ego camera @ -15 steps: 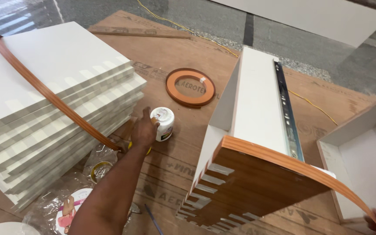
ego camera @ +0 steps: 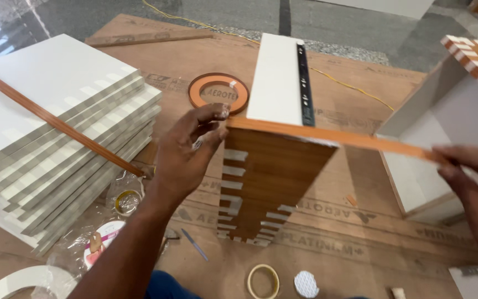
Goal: The person applies adhesive to a curved wooden strip and attaches it to the edge of a white drawer unit. They then use masking tape to secure the strip in place, pressing it firmly along the edge. Finally, they use a hammer to tap the strip for a secure fit.
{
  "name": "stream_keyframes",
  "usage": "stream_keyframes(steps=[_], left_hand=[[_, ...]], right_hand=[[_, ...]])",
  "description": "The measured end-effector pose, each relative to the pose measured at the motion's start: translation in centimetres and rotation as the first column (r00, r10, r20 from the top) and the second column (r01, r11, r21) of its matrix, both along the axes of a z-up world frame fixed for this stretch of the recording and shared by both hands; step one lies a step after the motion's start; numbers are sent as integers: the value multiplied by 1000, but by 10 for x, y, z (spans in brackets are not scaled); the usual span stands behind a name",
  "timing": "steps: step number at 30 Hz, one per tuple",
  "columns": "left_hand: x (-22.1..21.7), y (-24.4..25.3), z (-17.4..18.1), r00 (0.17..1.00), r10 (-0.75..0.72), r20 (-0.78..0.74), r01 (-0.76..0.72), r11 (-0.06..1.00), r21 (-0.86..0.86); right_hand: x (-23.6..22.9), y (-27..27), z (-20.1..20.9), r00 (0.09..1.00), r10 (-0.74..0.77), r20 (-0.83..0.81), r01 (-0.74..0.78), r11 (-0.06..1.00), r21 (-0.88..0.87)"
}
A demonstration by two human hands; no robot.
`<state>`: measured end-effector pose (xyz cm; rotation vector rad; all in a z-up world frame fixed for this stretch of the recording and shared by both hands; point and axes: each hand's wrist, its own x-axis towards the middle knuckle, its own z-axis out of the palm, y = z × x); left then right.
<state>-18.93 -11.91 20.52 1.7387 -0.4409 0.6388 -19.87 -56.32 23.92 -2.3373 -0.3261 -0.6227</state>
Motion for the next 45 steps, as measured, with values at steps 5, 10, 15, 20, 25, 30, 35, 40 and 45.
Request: stream_keyframes(steps=[5, 10, 15, 20, 25, 30, 35, 40, 45], left_hand=[[4, -19, 10, 997, -74, -25, 70, 987, -142], [7, -13, 14, 979, -131, -154, 98, 973, -210], [5, -10, 24, 961, -101, -258, 61, 986, -156], [-3, 1, 18, 973, -140, -184, 48, 899, -434], [-22, -20, -5, 980, 46, -193, -103, 949, -297], [-27, -26, -7, 1000, -4, -29, -6, 943, -334], [-33, -27, -6, 1000, 24, -18, -28, 966, -259], [-88, -61, -50, 998, 61, -6, -62, 992, -114], [-146, -211, -148, 977, -200, 70, 172, 940, 296]], right_hand=[[-5, 9, 36, 998, -39, -48, 38, 999, -23], [-3, 5, 42, 987, 35, -159, -31, 999, 26], [-3, 4, 38, 978, -24, -205, 29, 999, 24], [-1, -1, 34, 985, -18, -173, 24, 999, 31], [3, 5, 27, 968, -88, -236, 91, 996, 1], [-1, 9, 25, 955, -90, -283, 89, 996, -16], [-10, 16, 27, 948, -20, -319, 43, 997, 66], [-55, 45, 16, 988, -142, 57, 139, 989, 48], [-100, 146, -61, 822, 403, 403, -569, 611, 551]])
